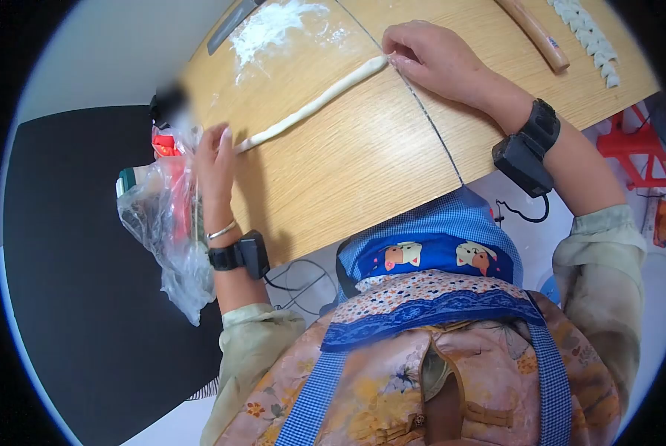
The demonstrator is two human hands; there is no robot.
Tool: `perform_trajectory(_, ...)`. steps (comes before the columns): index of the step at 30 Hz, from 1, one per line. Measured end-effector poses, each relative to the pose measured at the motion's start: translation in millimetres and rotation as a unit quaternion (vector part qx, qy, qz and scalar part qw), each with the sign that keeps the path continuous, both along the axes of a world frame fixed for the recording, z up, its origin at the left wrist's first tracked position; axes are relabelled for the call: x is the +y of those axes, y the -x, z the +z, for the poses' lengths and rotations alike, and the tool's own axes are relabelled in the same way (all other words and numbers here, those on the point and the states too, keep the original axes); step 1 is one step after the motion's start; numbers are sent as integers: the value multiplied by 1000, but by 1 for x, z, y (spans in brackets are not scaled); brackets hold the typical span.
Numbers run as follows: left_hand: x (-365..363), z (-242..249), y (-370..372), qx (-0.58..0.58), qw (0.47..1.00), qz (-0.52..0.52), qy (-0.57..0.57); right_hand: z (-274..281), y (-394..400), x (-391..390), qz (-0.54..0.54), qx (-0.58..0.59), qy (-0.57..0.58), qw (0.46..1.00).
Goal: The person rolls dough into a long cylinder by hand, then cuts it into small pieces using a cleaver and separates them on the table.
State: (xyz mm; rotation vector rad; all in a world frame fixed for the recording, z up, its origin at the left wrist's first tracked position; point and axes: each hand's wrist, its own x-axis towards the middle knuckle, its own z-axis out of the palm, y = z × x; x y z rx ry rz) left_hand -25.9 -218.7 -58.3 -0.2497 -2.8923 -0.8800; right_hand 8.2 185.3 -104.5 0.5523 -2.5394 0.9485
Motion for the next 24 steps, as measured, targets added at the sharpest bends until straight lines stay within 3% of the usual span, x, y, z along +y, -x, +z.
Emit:
perform_trajectory(1, 17, -4, 5, 27, 999, -28, -22, 0, 0, 0, -5, 6, -10, 1000)
perform_trajectory(6, 85, -47, 27, 189, 969, -121, 103, 0, 0, -1, 6, 20, -25, 999)
perform_trajectory(11, 95, -39, -46, 134, 941, -199, 237, 2, -4, 1, 22, 40, -28, 999)
perform_trajectory(15, 91, -22, -98, 66, 943, -209, 251, 3, -5, -2, 31, 31, -36, 998)
perform_trajectory(18, 80, -19, -104, 54, 956, -222, 183, 10, -9, -6, 60, -6, -51, 997)
perform_trajectory(20, 62, -9, -96, 38, 960, -232, 155, 5, -8, -16, 146, 129, -4, 981)
perform_trajectory(21, 51, -3, -92, 18, 961, -244, 132, 5, -11, -22, 144, 130, -7, 981)
perform_trajectory(22, 40, 1, -89, 48, 947, -254, 190, 5, -15, -29, 159, 129, -49, 978)
perform_trajectory(24, 21, 5, -87, 21, 951, -246, 188, 4, -18, -41, 192, 111, -115, 968)
